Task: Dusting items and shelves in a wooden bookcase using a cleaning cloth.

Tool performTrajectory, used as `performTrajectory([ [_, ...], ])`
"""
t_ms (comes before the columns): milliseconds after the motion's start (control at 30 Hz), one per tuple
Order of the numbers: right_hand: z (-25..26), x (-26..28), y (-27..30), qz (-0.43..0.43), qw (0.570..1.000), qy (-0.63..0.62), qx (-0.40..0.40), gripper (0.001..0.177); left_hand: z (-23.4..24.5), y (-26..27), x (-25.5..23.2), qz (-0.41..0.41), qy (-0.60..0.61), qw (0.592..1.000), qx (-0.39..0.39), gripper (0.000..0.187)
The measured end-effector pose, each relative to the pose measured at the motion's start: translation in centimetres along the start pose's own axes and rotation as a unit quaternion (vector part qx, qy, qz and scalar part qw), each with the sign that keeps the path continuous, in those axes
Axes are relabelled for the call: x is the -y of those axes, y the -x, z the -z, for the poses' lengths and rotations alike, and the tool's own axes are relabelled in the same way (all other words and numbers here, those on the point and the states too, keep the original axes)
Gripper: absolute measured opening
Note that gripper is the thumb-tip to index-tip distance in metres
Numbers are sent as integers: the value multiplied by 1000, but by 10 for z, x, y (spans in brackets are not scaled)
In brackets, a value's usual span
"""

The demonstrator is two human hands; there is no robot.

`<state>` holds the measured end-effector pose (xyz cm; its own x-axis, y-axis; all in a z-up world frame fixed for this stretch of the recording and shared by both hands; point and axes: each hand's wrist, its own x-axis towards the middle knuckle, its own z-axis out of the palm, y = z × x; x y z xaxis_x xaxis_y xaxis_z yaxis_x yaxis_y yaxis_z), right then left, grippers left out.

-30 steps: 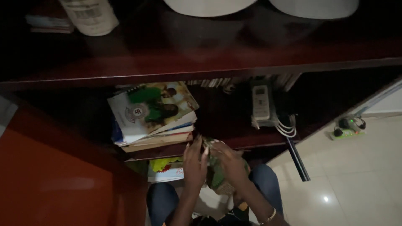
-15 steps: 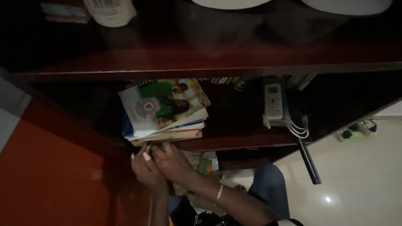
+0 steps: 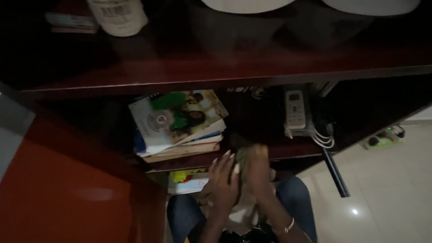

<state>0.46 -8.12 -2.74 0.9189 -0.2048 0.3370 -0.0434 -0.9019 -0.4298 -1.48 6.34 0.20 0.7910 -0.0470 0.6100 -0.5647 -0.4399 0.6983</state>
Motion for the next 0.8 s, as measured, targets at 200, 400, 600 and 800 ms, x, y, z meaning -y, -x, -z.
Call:
performTrajectory([
  [200,-77,-54,-72,217,970,60,-88,9,-36,-2,18,57,-17,997,56,47],
  [400,51,43,-50,12,987,29,158,20,-22,-15,3,86,-6,994,64,48],
  [600,28,-42,23,145,963,128,-187,20,-24,-22,-37,113,151,977,101,53],
  [800,84,-109,16,-1,957,114,-267,30,-43,-27,-44,-44,-17,977,210,55],
])
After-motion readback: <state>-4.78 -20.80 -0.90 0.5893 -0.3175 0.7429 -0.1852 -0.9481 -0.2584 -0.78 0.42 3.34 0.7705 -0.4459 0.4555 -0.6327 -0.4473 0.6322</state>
